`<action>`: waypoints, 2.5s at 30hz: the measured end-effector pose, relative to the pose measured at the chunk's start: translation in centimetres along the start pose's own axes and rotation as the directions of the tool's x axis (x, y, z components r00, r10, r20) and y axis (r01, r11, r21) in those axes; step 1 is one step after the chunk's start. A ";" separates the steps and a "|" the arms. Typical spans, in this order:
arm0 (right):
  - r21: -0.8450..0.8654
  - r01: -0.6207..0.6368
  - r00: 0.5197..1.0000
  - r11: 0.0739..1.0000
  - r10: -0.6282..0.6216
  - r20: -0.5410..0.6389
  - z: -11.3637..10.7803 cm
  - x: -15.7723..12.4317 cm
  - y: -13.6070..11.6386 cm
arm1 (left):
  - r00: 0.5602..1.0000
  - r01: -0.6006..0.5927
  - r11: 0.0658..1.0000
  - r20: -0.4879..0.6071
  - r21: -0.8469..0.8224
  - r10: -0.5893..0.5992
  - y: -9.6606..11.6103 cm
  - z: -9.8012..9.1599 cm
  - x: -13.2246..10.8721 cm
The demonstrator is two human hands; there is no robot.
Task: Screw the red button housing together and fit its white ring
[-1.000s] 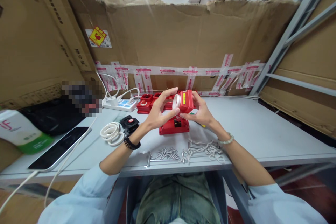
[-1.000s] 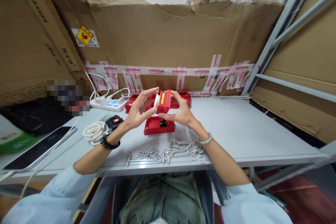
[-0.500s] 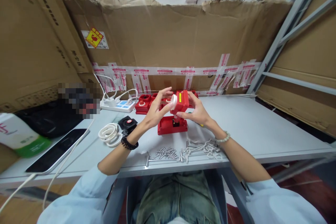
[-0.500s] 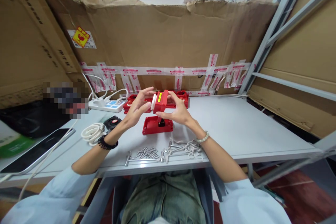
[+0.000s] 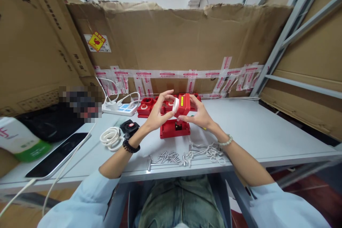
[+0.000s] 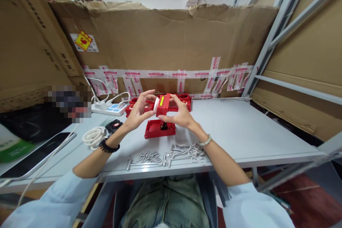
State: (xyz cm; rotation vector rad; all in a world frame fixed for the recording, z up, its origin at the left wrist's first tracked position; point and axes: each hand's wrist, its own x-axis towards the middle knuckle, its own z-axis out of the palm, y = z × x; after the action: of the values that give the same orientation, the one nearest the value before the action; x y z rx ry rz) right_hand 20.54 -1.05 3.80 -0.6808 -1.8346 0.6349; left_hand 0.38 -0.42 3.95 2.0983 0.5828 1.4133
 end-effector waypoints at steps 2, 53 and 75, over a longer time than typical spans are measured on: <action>-0.008 0.008 1.000 1.000 -0.008 0.000 0.0 0.0 0.0 | 1.000 -0.007 1.000 -0.013 0.002 0.007 0.0 0.0 0.0; -0.042 0.012 1.000 0.999 -0.012 0.015 0.0 0.0 -0.1 | 0.999 -0.039 0.979 0.016 0.200 0.037 0.6 -0.1 -0.2; 0.041 -0.040 0.999 0.998 0.038 0.039 0.1 0.0 -0.4 | 1.000 -0.003 0.999 0.017 0.039 0.002 0.2 -0.4 -0.1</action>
State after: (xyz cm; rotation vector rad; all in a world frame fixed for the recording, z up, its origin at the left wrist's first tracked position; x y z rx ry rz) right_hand 20.40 -1.29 4.08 -0.6825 -1.8417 0.7147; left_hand 0.02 -0.51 4.13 2.1400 0.6056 1.3950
